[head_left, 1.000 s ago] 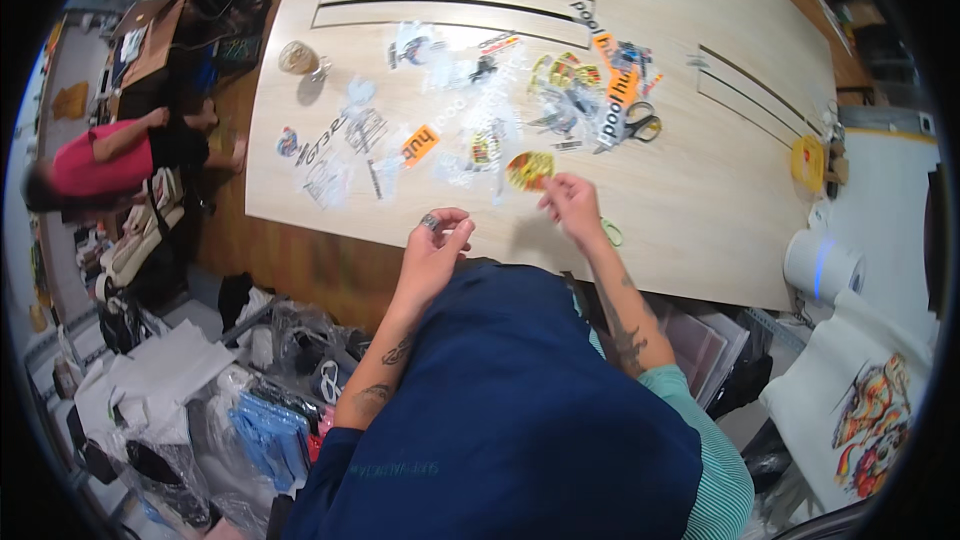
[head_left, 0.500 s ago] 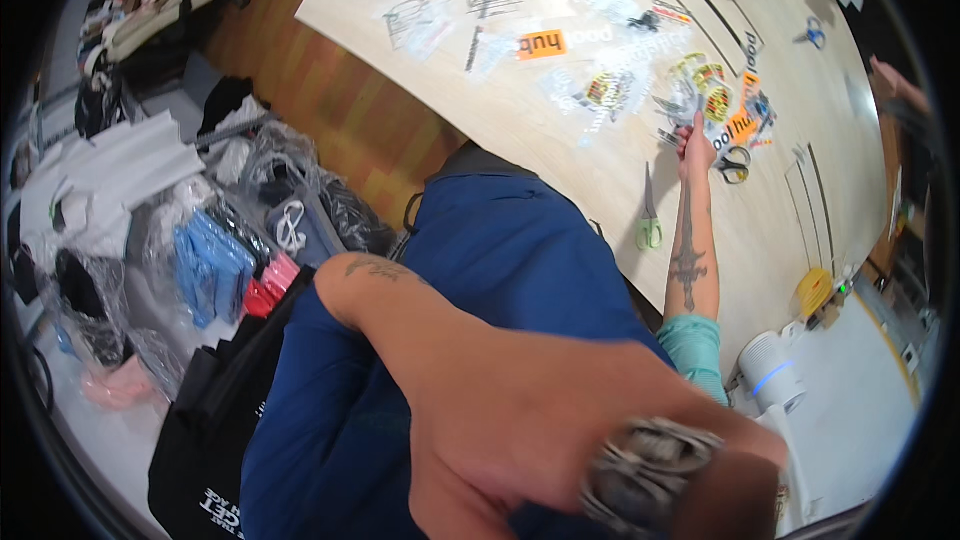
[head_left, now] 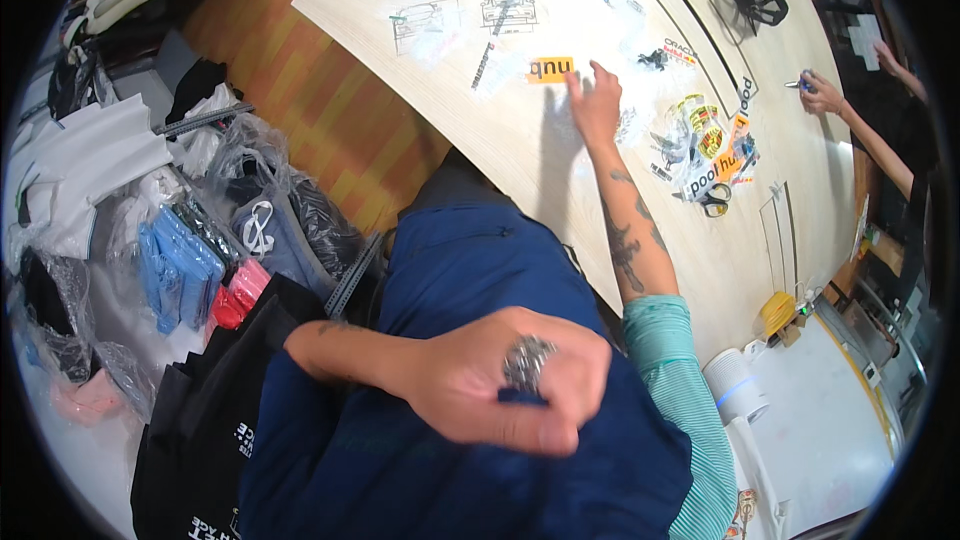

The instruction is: The person uses scissors to cut out Porsche logo stickers from a sheet, then peels the backing and arranges the stickers on a table. They handle multiple stickers and organize them into a stack.

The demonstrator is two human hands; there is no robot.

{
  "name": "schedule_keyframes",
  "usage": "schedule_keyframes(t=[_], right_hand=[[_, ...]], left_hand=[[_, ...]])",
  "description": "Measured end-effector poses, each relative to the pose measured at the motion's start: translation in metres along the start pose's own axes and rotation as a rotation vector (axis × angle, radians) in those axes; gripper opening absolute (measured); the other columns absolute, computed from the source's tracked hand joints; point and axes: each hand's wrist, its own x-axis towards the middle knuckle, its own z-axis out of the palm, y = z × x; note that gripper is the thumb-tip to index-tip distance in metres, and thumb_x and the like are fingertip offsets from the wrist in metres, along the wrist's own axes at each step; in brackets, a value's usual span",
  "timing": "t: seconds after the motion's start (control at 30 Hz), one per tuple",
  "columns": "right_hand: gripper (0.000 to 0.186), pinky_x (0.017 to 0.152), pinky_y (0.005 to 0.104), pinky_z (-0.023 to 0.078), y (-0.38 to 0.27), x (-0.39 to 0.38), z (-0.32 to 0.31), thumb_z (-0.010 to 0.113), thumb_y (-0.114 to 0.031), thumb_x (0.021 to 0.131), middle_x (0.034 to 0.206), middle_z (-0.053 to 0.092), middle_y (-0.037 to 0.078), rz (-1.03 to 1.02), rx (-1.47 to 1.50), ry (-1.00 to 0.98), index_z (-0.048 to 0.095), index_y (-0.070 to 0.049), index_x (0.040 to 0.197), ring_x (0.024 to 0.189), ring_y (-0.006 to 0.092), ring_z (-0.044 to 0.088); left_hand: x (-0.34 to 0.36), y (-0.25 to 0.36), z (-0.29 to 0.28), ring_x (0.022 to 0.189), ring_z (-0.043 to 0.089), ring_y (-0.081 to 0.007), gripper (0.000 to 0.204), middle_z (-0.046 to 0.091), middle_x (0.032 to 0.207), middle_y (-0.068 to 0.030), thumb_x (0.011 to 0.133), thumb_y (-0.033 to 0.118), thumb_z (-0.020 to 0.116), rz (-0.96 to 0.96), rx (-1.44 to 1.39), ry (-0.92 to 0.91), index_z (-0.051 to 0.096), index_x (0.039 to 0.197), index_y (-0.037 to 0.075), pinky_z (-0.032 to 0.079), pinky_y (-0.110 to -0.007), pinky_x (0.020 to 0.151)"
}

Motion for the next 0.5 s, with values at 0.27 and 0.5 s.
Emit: schedule_keyframes(t=[0.27, 0.5], right_hand=[[0.083, 0.1, 0.0486, 0.045, -0.012, 0.02, 0.021, 0.081, -0.047, 0.08, 0.139, 0.044, 0.024, -0.012, -0.232, -0.07, 0.048, 0.001, 0.14, 0.123, 0.0411, 0.047], [0.051, 0.095, 0.046, 0.047, 0.02, 0.033, -0.006, 0.078, -0.032, 0.081, 0.114, 0.066, 0.017, -0.086, -0.252, -0.067, 0.066, -0.005, 0.123, 0.108, 0.037, 0.059]], left_hand=[[-0.028, 0.02, -0.044, 0.074, 0.056, -0.0177, 0.023, 0.062, 0.086, -0.0071, 0.099, 0.021, 0.063, -0.047, 0.079, 0.197, 0.058, 0.082, 0.007, 0.045, -0.031, 0.067], [-0.021, 0.032, -0.08, 0.076, 0.059, -0.0185, 0.017, 0.063, 0.086, -0.0079, 0.097, 0.014, 0.064, -0.123, 0.117, 0.15, 0.059, 0.083, 0.006, 0.047, -0.03, 0.069]])
